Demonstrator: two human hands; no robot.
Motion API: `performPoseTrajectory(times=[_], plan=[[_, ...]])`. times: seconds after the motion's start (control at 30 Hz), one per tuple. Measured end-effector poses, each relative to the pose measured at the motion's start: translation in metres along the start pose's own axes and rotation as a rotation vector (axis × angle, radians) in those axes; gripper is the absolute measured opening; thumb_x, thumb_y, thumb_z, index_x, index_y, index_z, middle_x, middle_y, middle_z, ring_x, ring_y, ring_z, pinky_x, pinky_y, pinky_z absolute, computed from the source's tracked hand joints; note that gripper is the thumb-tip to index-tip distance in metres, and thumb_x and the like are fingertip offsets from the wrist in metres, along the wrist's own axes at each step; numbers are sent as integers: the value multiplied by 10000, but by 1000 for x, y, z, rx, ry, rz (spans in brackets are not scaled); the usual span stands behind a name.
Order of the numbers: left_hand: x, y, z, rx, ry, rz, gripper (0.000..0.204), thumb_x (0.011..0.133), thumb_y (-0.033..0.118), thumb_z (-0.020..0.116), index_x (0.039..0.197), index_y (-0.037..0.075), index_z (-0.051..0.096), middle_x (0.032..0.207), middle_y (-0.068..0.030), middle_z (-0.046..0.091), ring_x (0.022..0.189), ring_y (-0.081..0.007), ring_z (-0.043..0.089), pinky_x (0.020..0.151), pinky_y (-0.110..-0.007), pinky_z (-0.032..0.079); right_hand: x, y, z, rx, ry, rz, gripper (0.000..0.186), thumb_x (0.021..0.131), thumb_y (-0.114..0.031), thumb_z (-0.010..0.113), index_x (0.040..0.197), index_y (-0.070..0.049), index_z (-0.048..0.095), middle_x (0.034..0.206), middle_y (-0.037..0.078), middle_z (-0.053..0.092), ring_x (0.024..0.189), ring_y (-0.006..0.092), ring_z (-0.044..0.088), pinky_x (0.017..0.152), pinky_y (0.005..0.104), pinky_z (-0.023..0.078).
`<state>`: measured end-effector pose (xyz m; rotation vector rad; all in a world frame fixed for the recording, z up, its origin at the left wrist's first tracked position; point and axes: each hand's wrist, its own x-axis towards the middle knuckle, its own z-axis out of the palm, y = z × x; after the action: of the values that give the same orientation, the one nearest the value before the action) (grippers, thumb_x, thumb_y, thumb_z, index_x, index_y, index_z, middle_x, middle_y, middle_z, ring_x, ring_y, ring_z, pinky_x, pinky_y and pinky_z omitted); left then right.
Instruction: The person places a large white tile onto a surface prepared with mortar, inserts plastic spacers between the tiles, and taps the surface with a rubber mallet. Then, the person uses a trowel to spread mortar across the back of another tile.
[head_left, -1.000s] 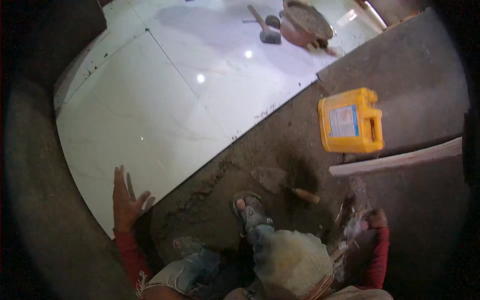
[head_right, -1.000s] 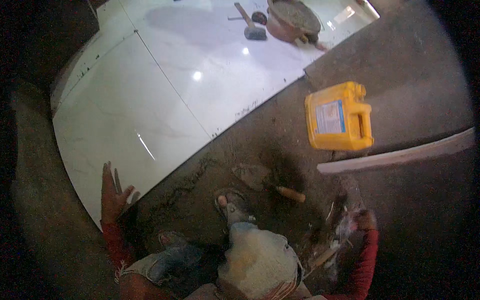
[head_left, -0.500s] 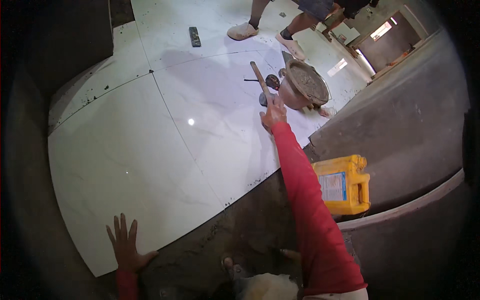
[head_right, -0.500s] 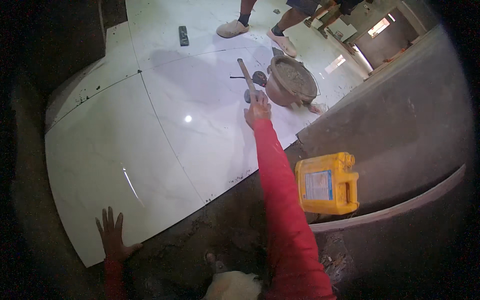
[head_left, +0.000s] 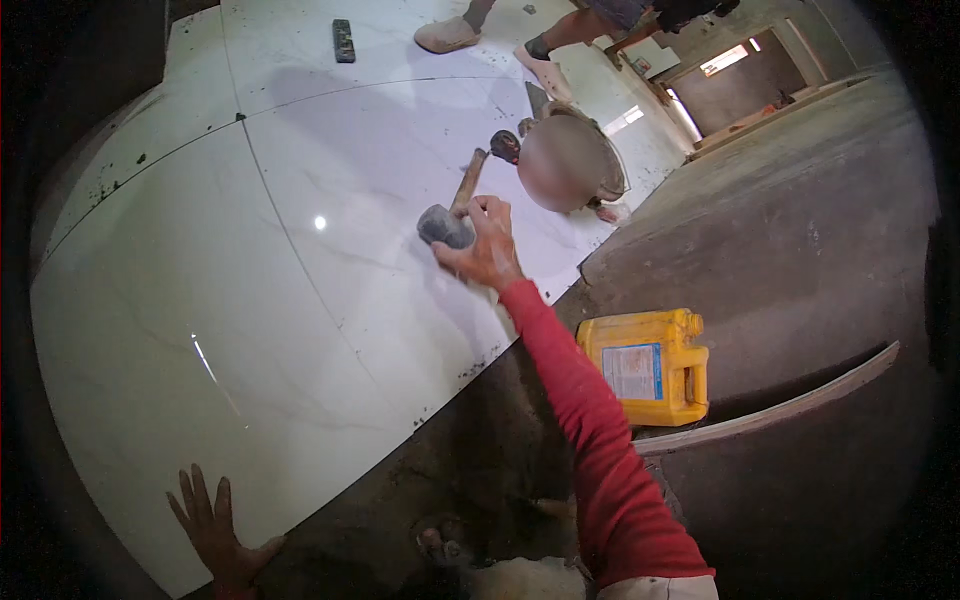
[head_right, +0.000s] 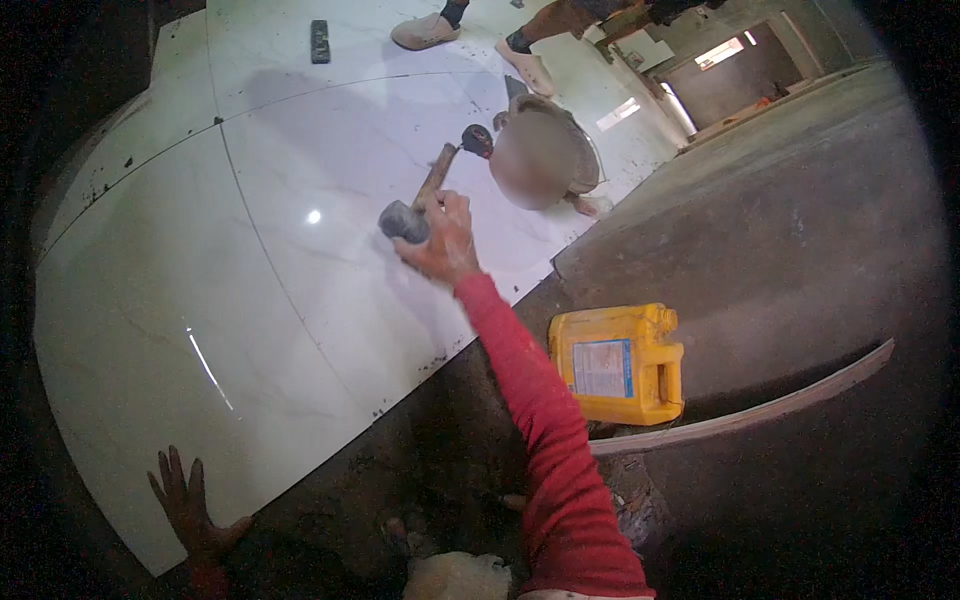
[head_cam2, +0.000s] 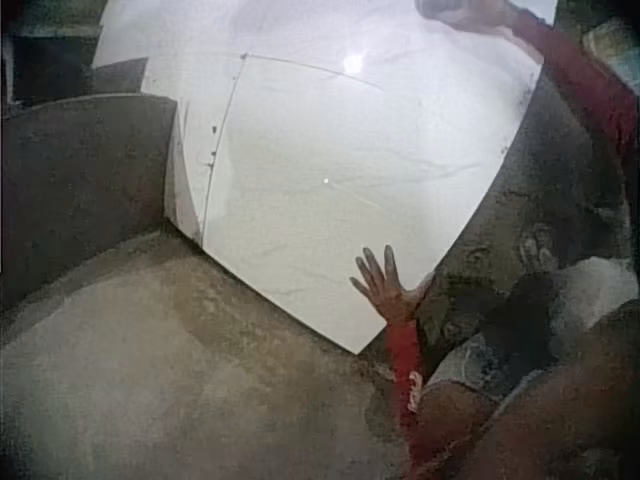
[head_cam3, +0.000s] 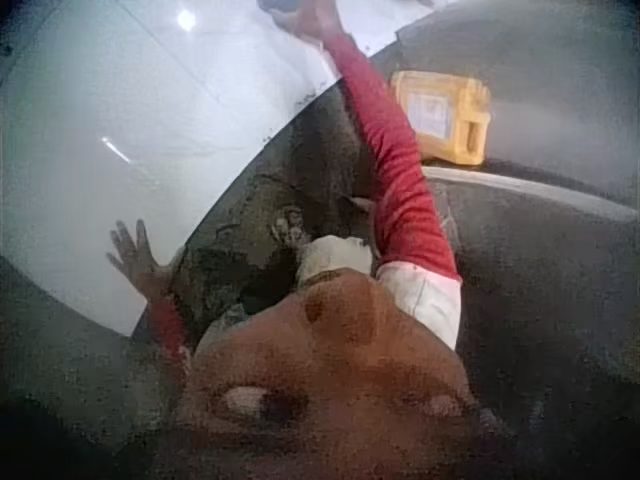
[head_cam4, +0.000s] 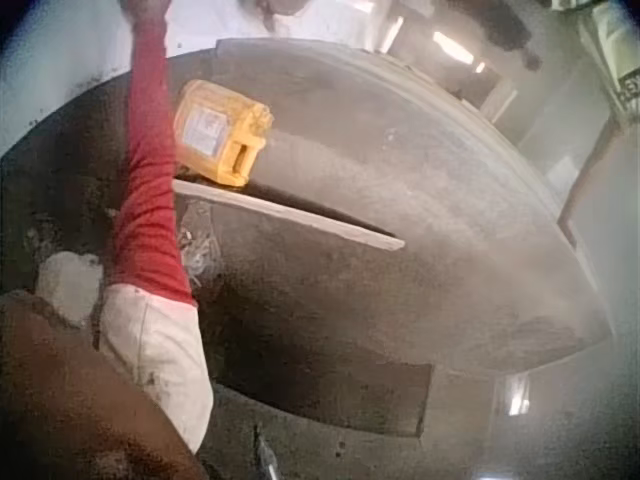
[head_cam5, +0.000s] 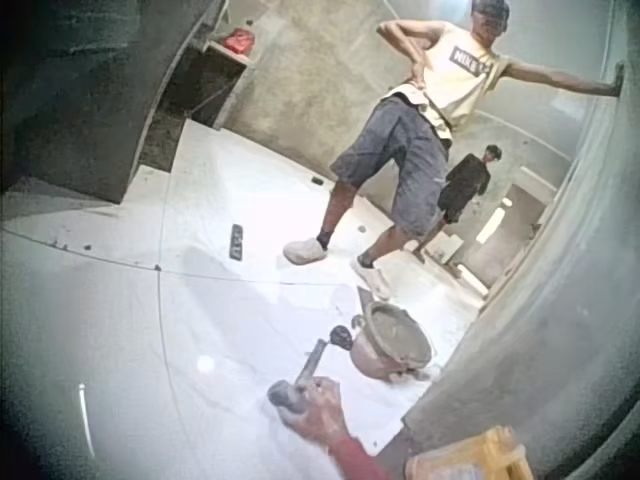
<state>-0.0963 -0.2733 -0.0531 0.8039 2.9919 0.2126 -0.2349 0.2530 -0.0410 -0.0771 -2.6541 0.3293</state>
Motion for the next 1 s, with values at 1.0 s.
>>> performPoseTrajectory(times=[1.0], plan=[[-23, -16, 35, -56, 94, -48, 1127, 591, 718, 693, 1426, 63, 316, 1477, -130, 331, 1379, -311, 285, 1107, -561, 169, -186, -298, -58, 715, -458, -159, 348, 910, -220, 579, 1140, 18, 471, 853, 221, 602, 710, 356, 637, 558, 397, 514]])
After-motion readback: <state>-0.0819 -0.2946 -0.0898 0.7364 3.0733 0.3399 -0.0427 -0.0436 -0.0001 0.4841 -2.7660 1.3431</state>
